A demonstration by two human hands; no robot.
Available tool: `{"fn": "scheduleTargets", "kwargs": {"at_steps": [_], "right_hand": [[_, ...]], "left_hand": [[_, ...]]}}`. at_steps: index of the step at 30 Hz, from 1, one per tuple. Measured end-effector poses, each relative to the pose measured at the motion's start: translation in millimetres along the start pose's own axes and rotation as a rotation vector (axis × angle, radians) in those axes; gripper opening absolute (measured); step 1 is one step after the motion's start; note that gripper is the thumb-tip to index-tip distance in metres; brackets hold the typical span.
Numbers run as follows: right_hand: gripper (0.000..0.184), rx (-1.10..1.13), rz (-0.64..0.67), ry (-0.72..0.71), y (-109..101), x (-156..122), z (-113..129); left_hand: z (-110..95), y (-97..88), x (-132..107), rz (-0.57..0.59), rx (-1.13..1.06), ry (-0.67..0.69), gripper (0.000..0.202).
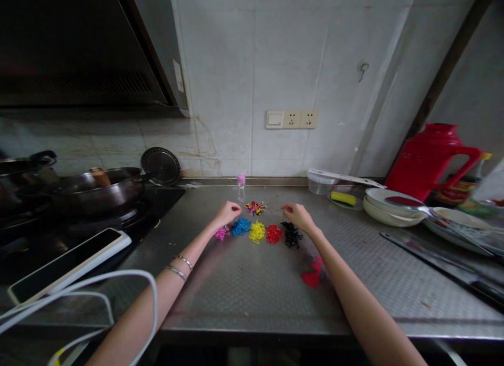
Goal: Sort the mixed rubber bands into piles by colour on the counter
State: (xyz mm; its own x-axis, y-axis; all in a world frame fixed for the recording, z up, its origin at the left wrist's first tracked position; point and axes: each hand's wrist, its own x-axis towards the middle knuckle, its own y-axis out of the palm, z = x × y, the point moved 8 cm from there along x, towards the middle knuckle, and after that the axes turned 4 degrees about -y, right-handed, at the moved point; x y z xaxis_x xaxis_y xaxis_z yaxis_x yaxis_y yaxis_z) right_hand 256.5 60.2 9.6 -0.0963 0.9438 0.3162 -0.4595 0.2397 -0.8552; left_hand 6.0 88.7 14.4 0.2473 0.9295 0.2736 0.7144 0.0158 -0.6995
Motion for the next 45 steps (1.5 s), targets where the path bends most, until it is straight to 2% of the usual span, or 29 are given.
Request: {"fn": "scheduleTargets", "kwargs": {"at_steps": [4,9,15,21,27,32,37,41,45], "right_hand": [[0.030,-0.113,0.002,0.020,-6,-5,6],[0.031,-0.210,0.022,0.004,-4,-7,12],[0.032,-0.252,0.048,-0.003,-1,-8,13],[0.032,-0.264,0.053,-0.013,1,-7,14],[0.031,-0.251,0.064,-0.021,3,-7,15],[0.031,-0.251,0.072,-0.021,6,-8,14],[0.031,-0.267,0.089,-0.012,9,-10,12],[0.031,-0.271,0.090,-0.007,8,-11,12],[0.032,-0.268,0.084,-0.012,7,-10,13]], "left_hand": [[5,12.6,17,0.017,0.102,-0.005,0.021],[7,32.1,35,0.065,0.177,-0.003,0.024],[9,41.7,46,0.085,0.182,0.013,0.021],[15,36.2,49,0.016,0.142,-0.032,0.019],[17,18.3,50,-0.055,0.028,-0.037,0.018],[21,9.2,40,0.005,0.026,-0.035,0.017],[20,20.3,27,0.110,0.201,-0.108,0.019],[13,19.5,22,0.066,0.437,-0.188,0.018],[2,16.4,17,0.037,0.527,-0.166,0.017]]}}
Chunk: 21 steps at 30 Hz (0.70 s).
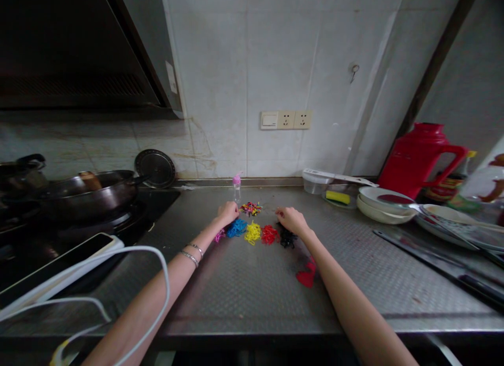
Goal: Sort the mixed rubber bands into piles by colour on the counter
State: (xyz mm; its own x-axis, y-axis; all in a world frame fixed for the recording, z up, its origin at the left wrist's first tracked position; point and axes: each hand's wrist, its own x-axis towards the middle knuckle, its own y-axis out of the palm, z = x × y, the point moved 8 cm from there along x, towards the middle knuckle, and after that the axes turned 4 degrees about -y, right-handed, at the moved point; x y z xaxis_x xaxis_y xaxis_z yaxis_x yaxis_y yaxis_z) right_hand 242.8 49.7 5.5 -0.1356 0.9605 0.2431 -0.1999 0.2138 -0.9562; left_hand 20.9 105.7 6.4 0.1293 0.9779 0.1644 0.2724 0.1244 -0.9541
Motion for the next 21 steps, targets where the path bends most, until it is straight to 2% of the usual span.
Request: {"fn": "scheduleTargets", "kwargs": {"at_steps": [4,8,11,16,21], "right_hand": [[0.031,-0.009,-0.006,-0.010,0,1,0],[0.031,-0.015,-0.009,-0.010,0,1,0],[0.031,-0.008,-0.008,-0.012,0,0,0],[0.032,0.003,-0.005,-0.017,1,0,2],[0.031,0.007,-0.011,-0.026,3,-1,4]], "left_hand": [[-1,-2.5,-3,0.005,0.000,0.010,0.016],[8,-10.3,-3,-0.028,-0.036,-0.034,0.016],[22,-22.1,-5,-0.059,-0.072,-0.032,0.019],[53,-39.4,-17,-0.040,-0.101,-0.034,0.019],[78,-40.3,-28,0.017,-0.098,-0.069,0.016]]}}
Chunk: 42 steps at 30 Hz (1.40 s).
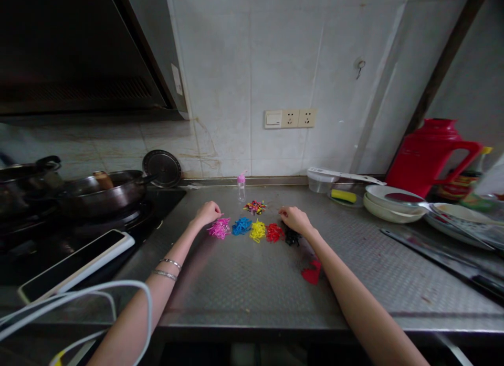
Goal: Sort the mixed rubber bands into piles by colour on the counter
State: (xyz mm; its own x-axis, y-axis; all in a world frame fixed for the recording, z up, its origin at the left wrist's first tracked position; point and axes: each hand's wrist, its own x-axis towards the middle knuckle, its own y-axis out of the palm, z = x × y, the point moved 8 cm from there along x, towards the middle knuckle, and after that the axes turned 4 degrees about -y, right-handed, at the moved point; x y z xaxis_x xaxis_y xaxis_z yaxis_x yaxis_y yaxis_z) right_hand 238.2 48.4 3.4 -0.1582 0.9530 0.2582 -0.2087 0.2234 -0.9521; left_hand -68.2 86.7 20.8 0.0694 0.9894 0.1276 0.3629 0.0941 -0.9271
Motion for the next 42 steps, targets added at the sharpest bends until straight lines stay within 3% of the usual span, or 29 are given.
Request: {"fn": "scheduleTargets", "kwargs": {"at_steps": [6,12,17,24,34,42], "right_hand": [[0.031,0.053,-0.029,-0.019,1,2,3],[0.029,0.097,-0.050,-0.064,0,18,21],[0.028,0.053,0.034,-0.063,7,39,41],[0.025,-0.022,0.107,-0.015,18,53,47],[0.027,0.038,0.006,0.046,-3,45,36],[0.026,0.082,-0.002,-0.071,-18,38,67]], "left_hand": [[8,7.2,0,0.124,-0.100,0.099,0.022],[17,-5.2,4,0.028,-0.144,0.058,0.026],[12,-10.4,2,-0.019,-0.155,0.079,0.024],[10,-13.1,1,-0.056,-0.172,0.079,0.024],[12,-10.2,2,-0.075,-0.185,0.110,0.025],[14,-5.1,2,-0.059,-0.191,0.071,0.024]]}}
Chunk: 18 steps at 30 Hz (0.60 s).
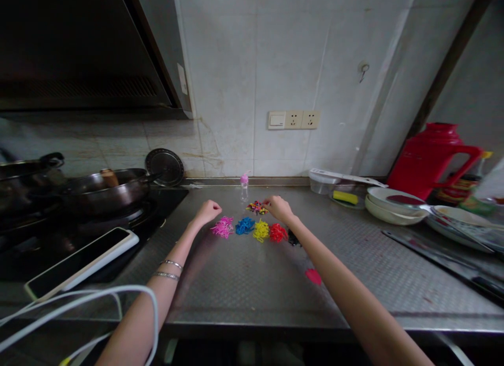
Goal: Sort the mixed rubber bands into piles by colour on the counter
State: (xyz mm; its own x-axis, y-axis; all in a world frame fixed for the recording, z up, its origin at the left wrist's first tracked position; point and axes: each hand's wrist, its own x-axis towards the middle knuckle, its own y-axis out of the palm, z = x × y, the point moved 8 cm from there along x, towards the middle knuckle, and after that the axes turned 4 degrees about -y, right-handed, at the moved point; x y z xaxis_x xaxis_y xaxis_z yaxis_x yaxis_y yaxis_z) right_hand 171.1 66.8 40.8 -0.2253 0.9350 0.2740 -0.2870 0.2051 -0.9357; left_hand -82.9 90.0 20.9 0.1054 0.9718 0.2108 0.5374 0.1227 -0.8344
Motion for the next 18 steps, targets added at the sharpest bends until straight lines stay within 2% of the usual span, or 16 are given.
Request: {"fn": "scheduleTargets", "kwargs": {"at_steps": [7,13,15,18], "right_hand": [[0.026,0.062,-0.010,-0.121,3,2,31],[0.026,0.167,0.051,-0.373,19,-10,67],[0.030,0.189,0.068,-0.417,25,-14,71],[0.033,0.221,0.063,-0.406,27,-16,66]], "left_hand": [[1,1.2,-1,-0.002,0.002,-0.024,0.023],[-3,1.3,-3,0.001,-0.015,-0.014,0.023],[-4,2.2,-4,0.004,-0.021,0.002,0.023],[-5,3.7,-3,0.001,-0.023,0.029,0.023]]}}
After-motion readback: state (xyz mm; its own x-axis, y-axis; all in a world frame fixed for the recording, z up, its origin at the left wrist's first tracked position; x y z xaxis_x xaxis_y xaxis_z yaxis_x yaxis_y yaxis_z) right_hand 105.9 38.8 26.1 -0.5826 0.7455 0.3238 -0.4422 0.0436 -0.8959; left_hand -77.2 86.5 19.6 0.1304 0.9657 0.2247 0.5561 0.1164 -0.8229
